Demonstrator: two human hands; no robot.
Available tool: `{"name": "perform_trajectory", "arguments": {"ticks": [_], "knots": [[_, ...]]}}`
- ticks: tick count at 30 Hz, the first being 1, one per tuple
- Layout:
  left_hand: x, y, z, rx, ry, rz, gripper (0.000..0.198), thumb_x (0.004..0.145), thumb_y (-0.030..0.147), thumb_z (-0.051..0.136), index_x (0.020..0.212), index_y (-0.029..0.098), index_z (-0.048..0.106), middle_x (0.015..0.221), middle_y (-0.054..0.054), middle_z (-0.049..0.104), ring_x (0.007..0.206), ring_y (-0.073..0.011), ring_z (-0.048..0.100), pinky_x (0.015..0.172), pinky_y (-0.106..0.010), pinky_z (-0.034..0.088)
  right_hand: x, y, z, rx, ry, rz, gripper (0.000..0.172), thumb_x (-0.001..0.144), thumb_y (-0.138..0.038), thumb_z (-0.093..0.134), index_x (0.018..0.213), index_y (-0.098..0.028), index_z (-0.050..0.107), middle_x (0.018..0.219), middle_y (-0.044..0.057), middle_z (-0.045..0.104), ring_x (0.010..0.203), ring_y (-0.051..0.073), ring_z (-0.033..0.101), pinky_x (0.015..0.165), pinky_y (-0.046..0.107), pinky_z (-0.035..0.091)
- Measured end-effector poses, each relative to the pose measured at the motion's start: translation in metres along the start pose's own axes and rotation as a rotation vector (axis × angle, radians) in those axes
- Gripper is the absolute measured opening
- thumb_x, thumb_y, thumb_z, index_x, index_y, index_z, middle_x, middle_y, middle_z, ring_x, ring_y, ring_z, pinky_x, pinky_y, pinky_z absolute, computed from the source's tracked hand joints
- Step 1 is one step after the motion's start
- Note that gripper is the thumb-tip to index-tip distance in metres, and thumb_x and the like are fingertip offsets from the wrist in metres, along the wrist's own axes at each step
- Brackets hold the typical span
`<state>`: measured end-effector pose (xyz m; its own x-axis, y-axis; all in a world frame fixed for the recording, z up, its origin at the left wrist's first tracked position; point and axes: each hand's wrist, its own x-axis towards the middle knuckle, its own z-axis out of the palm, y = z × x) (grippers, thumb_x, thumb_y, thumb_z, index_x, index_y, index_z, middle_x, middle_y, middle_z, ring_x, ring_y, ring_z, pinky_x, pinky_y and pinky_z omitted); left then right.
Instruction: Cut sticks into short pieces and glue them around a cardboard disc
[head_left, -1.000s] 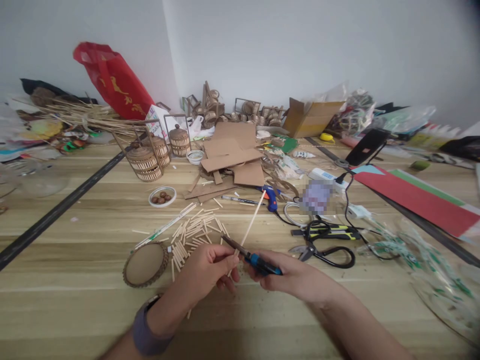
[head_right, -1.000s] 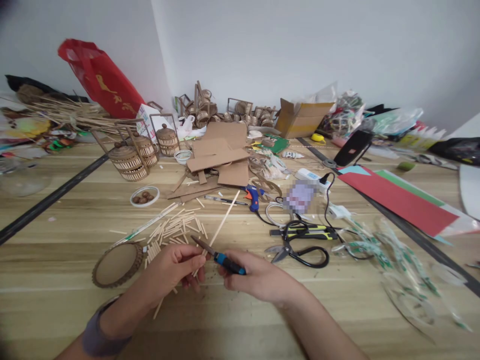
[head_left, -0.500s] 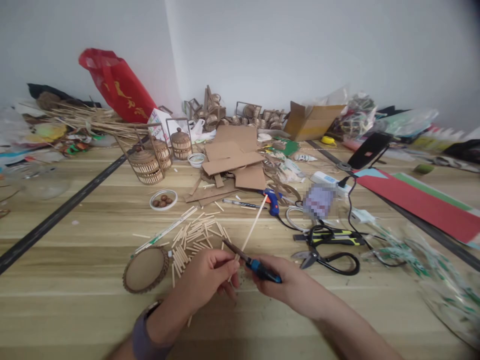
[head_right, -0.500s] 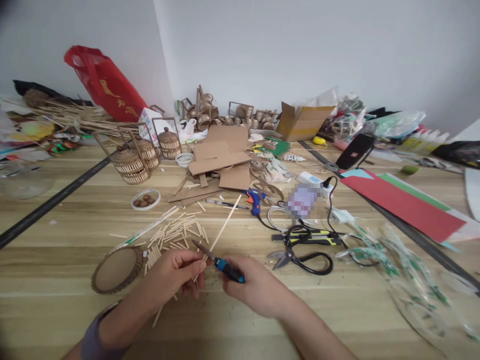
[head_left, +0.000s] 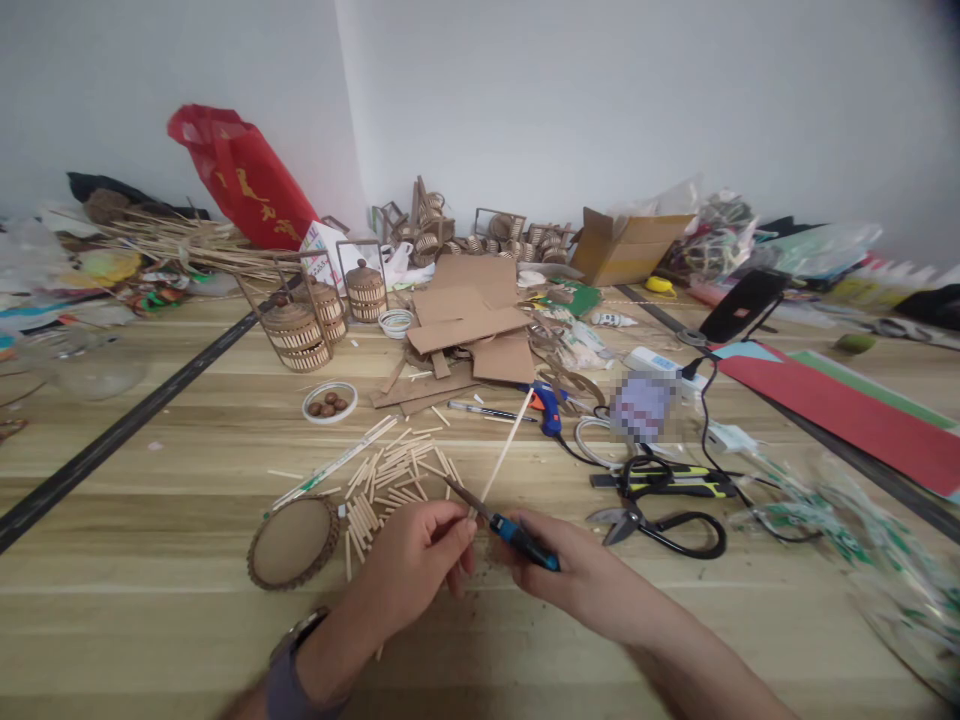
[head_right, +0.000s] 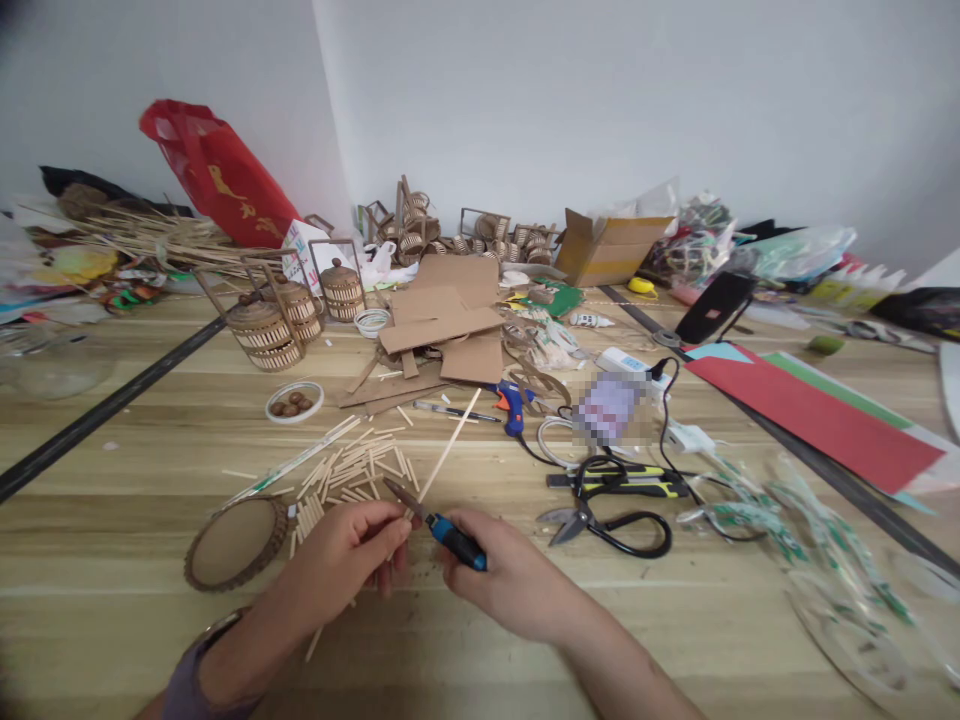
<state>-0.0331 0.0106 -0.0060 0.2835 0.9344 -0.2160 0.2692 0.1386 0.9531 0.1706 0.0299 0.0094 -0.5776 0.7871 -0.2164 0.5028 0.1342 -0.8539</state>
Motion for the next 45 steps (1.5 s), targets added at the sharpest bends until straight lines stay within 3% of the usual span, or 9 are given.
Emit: {"name": "perform_trajectory", "arguments": {"ticks": [6, 15, 22, 27, 32, 34, 38, 43, 45], "knots": [[0.001, 0.0, 0.002, -0.119, -0.039, -0.028, 0.033, 0.085, 0.045, 0.046, 0.067, 0.018, 0.051, 0.056, 0.004, 0.054, 0.039, -0.0073, 0.048, 0.04, -0.018, 0.032, -0.001, 0.001, -0.006, 0.235, -0.104, 0.054, 0.019, 0.07, -0.027, 0.054, 0.086, -0.017, 0.055, 0.08, -0.001, 0.049, 0.078, 0.016, 0.045, 0.071, 0.028, 0.035], [0.0, -0.001, 0.004, -0.118, -0.035, -0.043, 0.036, 0.084, 0.05, 0.047, 0.069, 0.018, 0.052, 0.055, 0.004, 0.052, 0.039, -0.0074, 0.046, 0.04, -0.018, 0.031, 0.001, -0.003, 0.001, 0.02, -0.021, 0.053, 0.011, 0.067, -0.018, 0.048, 0.077, -0.019, 0.052, 0.074, -0.003, 0.047, 0.072, 0.015, 0.043, 0.066, 0.026, 0.033], [0.001, -0.001, 0.005, -0.072, -0.011, -0.023, 0.039, 0.086, 0.051, 0.045, 0.065, 0.018, 0.049, 0.054, 0.004, 0.05, 0.04, -0.0079, 0.045, 0.041, -0.019, 0.03, 0.0, -0.003, 0.01, -0.036, 0.053, 0.018, 0.018, 0.07, -0.014, 0.047, 0.085, -0.018, 0.057, 0.079, -0.001, 0.054, 0.075, 0.016, 0.047, 0.069, 0.026, 0.036], [0.0, 0.001, -0.001, -0.032, 0.077, 0.026, 0.038, 0.089, 0.051, 0.044, 0.068, 0.019, 0.047, 0.058, 0.004, 0.051, 0.043, -0.0089, 0.048, 0.045, -0.02, 0.034, 0.0, -0.001, 0.007, 0.042, 0.059, 0.003, 0.02, 0.074, -0.021, 0.053, 0.093, -0.019, 0.058, 0.083, -0.001, 0.055, 0.078, 0.016, 0.05, 0.07, 0.026, 0.039], [0.005, 0.0, -0.015, -0.095, 0.272, 0.066, 0.039, 0.089, 0.057, 0.042, 0.083, 0.019, 0.052, 0.06, 0.005, 0.049, 0.045, -0.0111, 0.047, 0.047, -0.022, 0.035, 0.001, 0.005, 0.002, 0.189, 0.126, -0.041, 0.016, 0.079, -0.032, 0.057, 0.09, -0.02, 0.057, 0.083, 0.001, 0.058, 0.081, 0.018, 0.054, 0.072, 0.027, 0.043], [0.006, -0.001, -0.015, -0.021, 0.28, 0.041, 0.039, 0.09, 0.055, 0.039, 0.086, 0.019, 0.053, 0.058, 0.005, 0.048, 0.046, -0.0126, 0.047, 0.047, -0.023, 0.036, 0.001, 0.008, 0.001, 0.175, 0.22, -0.095, 0.021, 0.084, -0.037, 0.054, 0.095, -0.019, 0.057, 0.088, 0.003, 0.06, 0.084, 0.02, 0.057, 0.075, 0.03, 0.045], [0.004, -0.002, -0.004, 0.393, 0.212, 0.04, 0.034, 0.095, 0.04, 0.034, 0.077, 0.02, 0.056, 0.066, -0.003, 0.06, 0.064, -0.0198, 0.058, 0.059, -0.028, 0.039, 0.002, 0.011, 0.0, 0.009, 0.366, -0.16, 0.03, 0.09, -0.04, 0.049, 0.112, -0.02, 0.055, 0.094, 0.007, 0.065, 0.088, 0.022, 0.062, 0.078, 0.034, 0.049], [-0.004, 0.001, 0.013, 0.722, 0.133, 0.009, 0.034, 0.097, 0.026, 0.031, 0.091, 0.02, 0.064, 0.091, -0.011, 0.073, 0.087, -0.0261, 0.067, 0.074, -0.033, 0.044, 0.005, 0.023, 0.006, -0.308, 0.473, -0.338, 0.028, 0.089, -0.023, 0.047, 0.116, -0.02, 0.053, 0.133, 0.015, 0.057, 0.122, 0.025, 0.054, 0.097, 0.038, 0.045], [-0.006, 0.003, 0.018, 0.777, 0.092, 0.022, 0.034, 0.096, 0.021, 0.032, 0.099, 0.021, 0.066, 0.097, -0.011, 0.073, 0.09, -0.0255, 0.068, 0.078, -0.033, 0.046, 0.007, 0.028, 0.012, -0.453, 0.471, -0.324, 0.028, 0.087, -0.02, 0.048, 0.115, -0.02, 0.054, 0.123, 0.015, 0.064, 0.113, 0.026, 0.061, 0.091, 0.037, 0.048]]}}
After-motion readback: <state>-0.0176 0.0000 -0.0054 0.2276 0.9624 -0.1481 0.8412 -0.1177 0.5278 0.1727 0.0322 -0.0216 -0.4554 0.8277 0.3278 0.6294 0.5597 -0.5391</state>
